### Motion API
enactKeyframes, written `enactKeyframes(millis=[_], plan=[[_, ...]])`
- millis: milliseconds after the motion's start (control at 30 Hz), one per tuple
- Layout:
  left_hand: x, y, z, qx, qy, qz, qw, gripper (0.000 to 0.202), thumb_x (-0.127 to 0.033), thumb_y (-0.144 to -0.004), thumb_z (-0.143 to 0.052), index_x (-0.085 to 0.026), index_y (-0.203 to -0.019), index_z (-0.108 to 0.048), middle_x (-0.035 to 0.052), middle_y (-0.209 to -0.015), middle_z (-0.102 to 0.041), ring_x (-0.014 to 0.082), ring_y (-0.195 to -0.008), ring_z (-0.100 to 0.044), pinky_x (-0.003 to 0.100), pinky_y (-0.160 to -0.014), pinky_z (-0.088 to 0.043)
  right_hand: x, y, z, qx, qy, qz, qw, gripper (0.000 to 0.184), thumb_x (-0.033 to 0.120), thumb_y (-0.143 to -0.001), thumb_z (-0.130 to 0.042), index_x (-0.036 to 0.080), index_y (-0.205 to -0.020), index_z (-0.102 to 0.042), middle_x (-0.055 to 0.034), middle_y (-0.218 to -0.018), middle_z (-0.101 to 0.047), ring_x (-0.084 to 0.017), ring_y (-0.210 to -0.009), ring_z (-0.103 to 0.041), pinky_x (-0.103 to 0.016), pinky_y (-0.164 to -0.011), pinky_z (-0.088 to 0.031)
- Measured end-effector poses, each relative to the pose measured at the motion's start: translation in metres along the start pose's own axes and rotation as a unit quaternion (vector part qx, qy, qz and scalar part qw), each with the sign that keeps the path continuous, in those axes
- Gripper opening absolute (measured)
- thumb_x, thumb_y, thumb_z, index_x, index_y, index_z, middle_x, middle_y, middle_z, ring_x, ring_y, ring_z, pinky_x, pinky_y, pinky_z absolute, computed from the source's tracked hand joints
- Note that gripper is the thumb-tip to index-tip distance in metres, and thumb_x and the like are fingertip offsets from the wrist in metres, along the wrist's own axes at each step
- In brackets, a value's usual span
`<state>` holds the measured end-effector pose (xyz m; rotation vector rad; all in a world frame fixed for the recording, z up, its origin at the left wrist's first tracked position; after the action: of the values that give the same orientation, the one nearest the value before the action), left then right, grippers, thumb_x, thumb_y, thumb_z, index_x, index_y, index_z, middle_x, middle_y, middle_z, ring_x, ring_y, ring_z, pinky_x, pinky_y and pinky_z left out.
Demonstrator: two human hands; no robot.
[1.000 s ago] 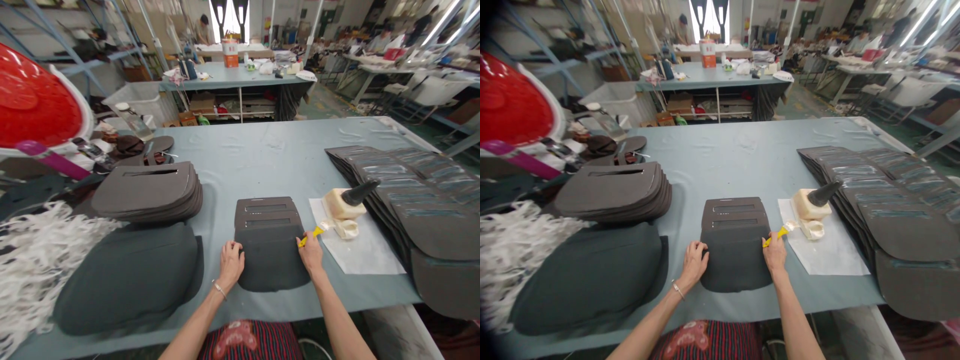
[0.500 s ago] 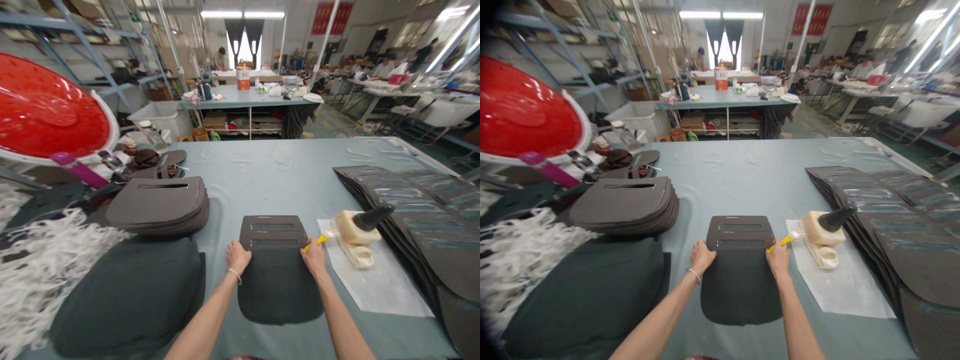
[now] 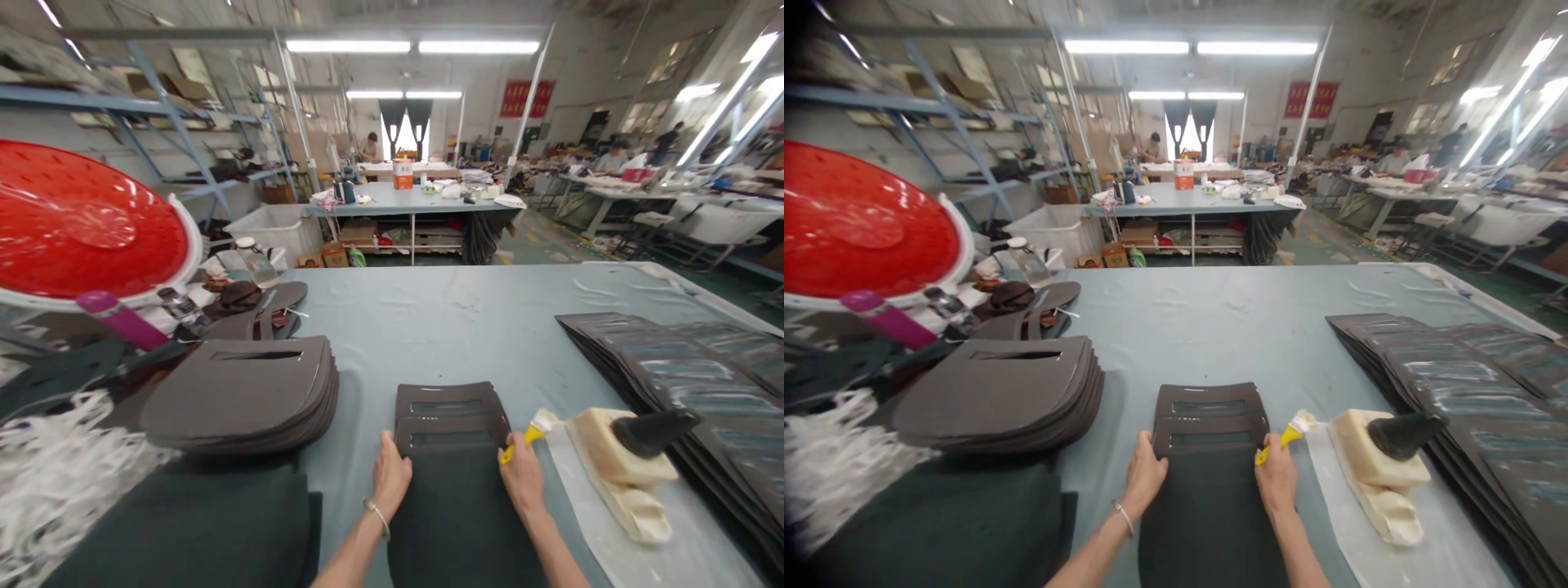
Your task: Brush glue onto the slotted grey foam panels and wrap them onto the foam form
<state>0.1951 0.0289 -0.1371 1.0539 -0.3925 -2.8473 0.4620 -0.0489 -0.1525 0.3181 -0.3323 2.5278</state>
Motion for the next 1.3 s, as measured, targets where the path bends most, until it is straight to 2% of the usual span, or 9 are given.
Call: enactKeyframes(millis=[200,333,700,800,867,933,1000,1100,1300], plan=[[-0.033,-0.092,0.015,-0.052,0.016,-0.02,0.998,0.049,-0.014,-0.075,-0.053,-0.017,-0.118,-0.03,0.0119,-0.093,-0.065,0.0232,-0.084,-0.064,0.028,-0.067,-0.042,0.049,-0.102,-0.022,-0.047,-0.034,0.05,0.997,0.01,0.017,-0.083,-0.051,0.019,-0.091,-0.044,-0.001,-0.085,-0.045,-0.011,-0.066,-0.043,-0.022,-0.057,-0.025],[-0.046,-0.131,0.017,-0.055,0.028,-0.009,0.998,0.052,-0.015,-0.074,-0.056,-0.016,-0.119,-0.03,0.0121,-0.093,-0.065,0.0229,-0.084,-0.065,0.029,-0.068,-0.043,0.061,-0.14,-0.033,-0.041,-0.038,0.041,0.998,0.01,0.017,-0.083,-0.051,0.019,-0.092,-0.046,-0.0008,-0.084,-0.044,-0.011,-0.065,-0.04,-0.023,-0.056,-0.024],[-0.043,-0.139,0.007,-0.036,0.013,-0.005,0.999,0.054,-0.023,-0.078,-0.057,-0.011,-0.123,-0.029,0.0173,-0.1,-0.063,0.0247,-0.091,-0.064,0.033,-0.077,-0.046,0.048,-0.142,-0.047,-0.049,-0.003,0.028,0.998,0.012,0.025,-0.084,-0.055,0.018,-0.093,-0.05,-0.0038,-0.084,-0.049,-0.016,-0.077,-0.045,-0.024,-0.064,-0.03],[-0.046,-0.135,0.011,-0.089,-0.016,-0.018,0.996,0.055,-0.025,-0.079,-0.055,-0.006,-0.125,-0.031,0.022,-0.112,-0.058,0.027,-0.105,-0.059,0.035,-0.084,-0.045,0.05,-0.141,-0.036,-0.064,0.027,-0.003,0.998,0.017,0.029,-0.085,-0.056,0.018,-0.096,-0.053,-0.0074,-0.087,-0.052,-0.02,-0.084,-0.047,-0.027,-0.067,-0.031],[-0.045,-0.131,0.016,-0.14,-0.045,-0.036,0.988,0.049,-0.026,-0.082,-0.051,-0.005,-0.124,-0.037,0.0236,-0.119,-0.054,0.0281,-0.114,-0.053,0.037,-0.091,-0.042,0.049,-0.135,-0.024,-0.074,0.037,-0.021,0.996,0.02,0.032,-0.087,-0.053,0.018,-0.1,-0.054,-0.0093,-0.088,-0.054,-0.022,-0.086,-0.049,-0.028,-0.067,-0.032],[-0.04,-0.124,0.021,-0.136,-0.038,-0.065,0.988,0.035,-0.026,-0.086,-0.04,-0.008,-0.115,-0.049,0.0198,-0.114,-0.059,0.026,-0.112,-0.055,0.037,-0.094,-0.041,0.045,-0.122,-0.01,-0.077,0.035,-0.01,0.996,0.023,0.035,-0.09,-0.048,0.017,-0.102,-0.055,-0.0099,-0.087,-0.056,-0.023,-0.085,-0.05,-0.029,-0.067,-0.033],[-0.033,-0.113,0.023,-0.075,0.018,-0.085,0.993,0.033,-0.028,-0.088,-0.031,-0.013,-0.102,-0.058,0.0134,-0.098,-0.066,0.0217,-0.096,-0.062,0.034,-0.087,-0.045,0.035,-0.101,0.006,-0.077,0.02,0.021,0.997,0.03,0.04,-0.092,-0.043,0.016,-0.105,-0.056,-0.01,-0.085,-0.057,-0.022,-0.083,-0.051,-0.029,-0.069,-0.035],[-0.019,-0.086,0.021,0.01,0.123,-0.052,0.991,0.035,-0.035,-0.085,-0.034,-0.016,-0.093,-0.062,0.0071,-0.078,-0.069,0.0183,-0.071,-0.065,0.031,-0.071,-0.05,0.009,-0.056,0.038,-0.09,-0.007,0.033,0.995,0.042,0.044,-0.094,-0.036,0.015,-0.118,-0.053,-0.0111,-0.087,-0.06,-0.022,-0.083,-0.054,-0.03,-0.073,-0.039],[0.012,-0.015,0.012,0.123,0.273,0.054,0.953,0.036,-0.041,-0.07,-0.058,-0.012,-0.09,-0.065,0.0083,-0.079,-0.072,0.0191,-0.069,-0.067,0.031,-0.065,-0.054,-0.071,0.042,0.128,-0.145,-0.059,-0.109,0.982,0.052,0.048,-0.093,-0.03,0.016,-0.129,-0.047,-0.0137,-0.104,-0.062,-0.023,-0.09,-0.059,-0.033,-0.077,-0.044]])
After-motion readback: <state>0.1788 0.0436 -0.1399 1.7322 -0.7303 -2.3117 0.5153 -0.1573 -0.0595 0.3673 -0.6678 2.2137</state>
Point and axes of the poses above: each hand's wrist, its own y-axis away from the middle knuckle, its own z-axis out of the back of the hand, x = y × z, the point moved 1 cm from there along -y, towards the middle knuckle
